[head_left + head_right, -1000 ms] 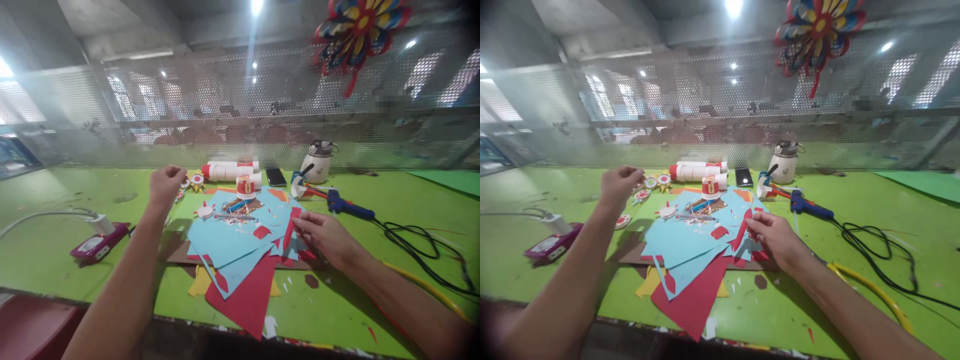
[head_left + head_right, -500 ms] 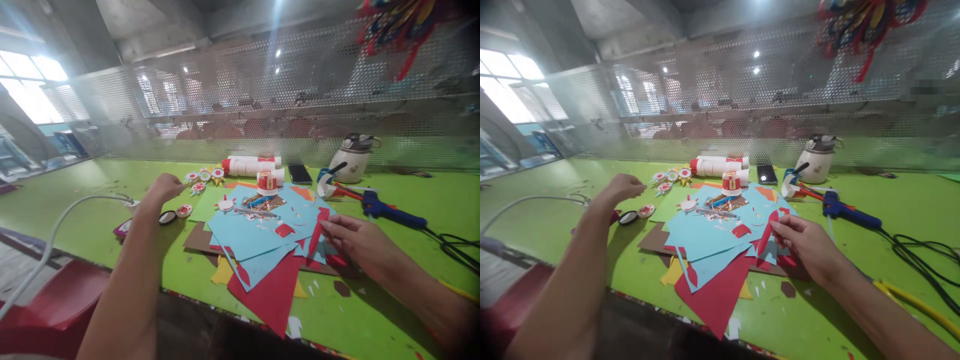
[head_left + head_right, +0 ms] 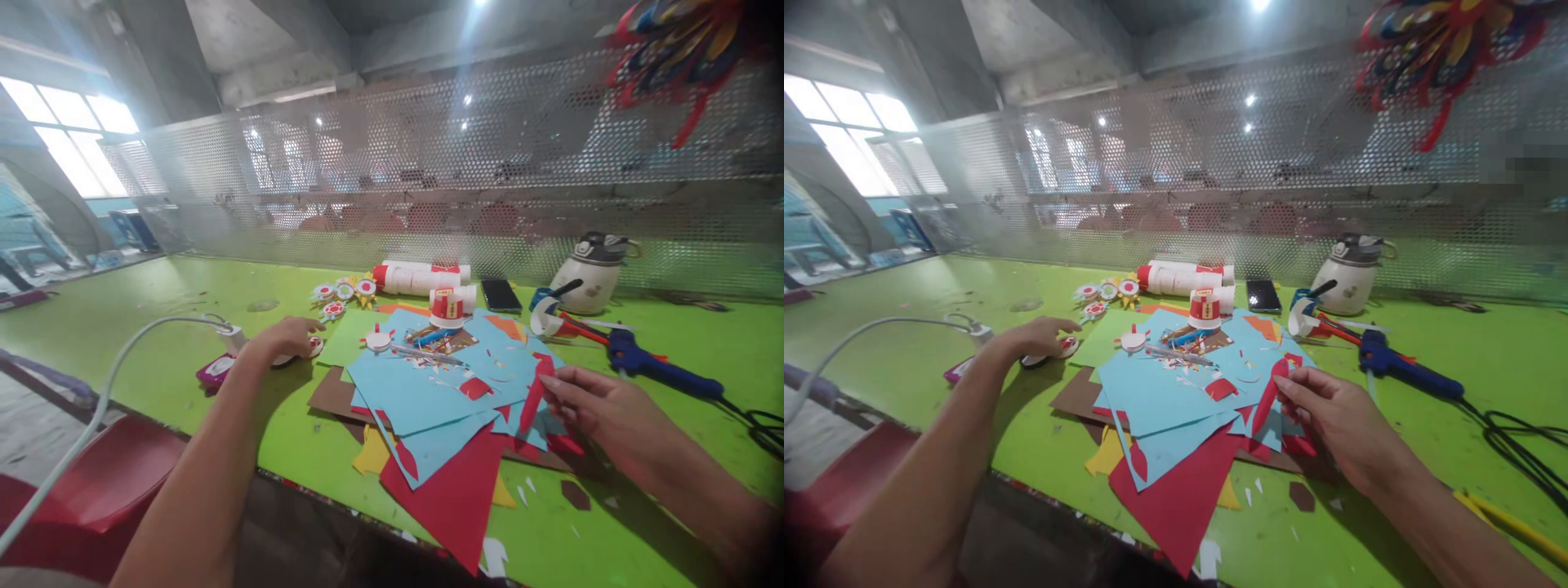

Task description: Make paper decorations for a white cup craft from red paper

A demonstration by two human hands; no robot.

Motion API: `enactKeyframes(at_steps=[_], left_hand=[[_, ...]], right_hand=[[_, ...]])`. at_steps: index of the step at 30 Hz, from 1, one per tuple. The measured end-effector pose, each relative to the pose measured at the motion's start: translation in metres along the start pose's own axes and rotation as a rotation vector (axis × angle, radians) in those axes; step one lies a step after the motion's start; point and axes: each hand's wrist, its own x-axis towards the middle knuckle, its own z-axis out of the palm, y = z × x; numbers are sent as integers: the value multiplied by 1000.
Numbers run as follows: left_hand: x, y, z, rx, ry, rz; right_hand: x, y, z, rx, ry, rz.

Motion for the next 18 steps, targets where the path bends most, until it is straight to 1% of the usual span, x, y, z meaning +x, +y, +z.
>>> enactKeyframes(at_steps=[3, 5, 9, 12, 15, 18], left_hand=[[-1, -5, 6, 36, -3, 2], [0, -7, 6, 52, 13, 7], [4, -9, -3, 75, 94, 9], [8, -10, -11, 95, 160, 3], [11, -11, -9, 112, 158, -3], [14, -12, -1, 129, 133, -22]], right_hand=[[-1, -1, 1, 68, -10, 104], [-1, -2, 2, 94, -4, 109], [-1, -3, 1, 90, -4, 99], [-1, -3, 1, 79, 5, 118], [-4, -6, 3, 66, 3, 119], [-9, -9, 8, 37, 26, 130]])
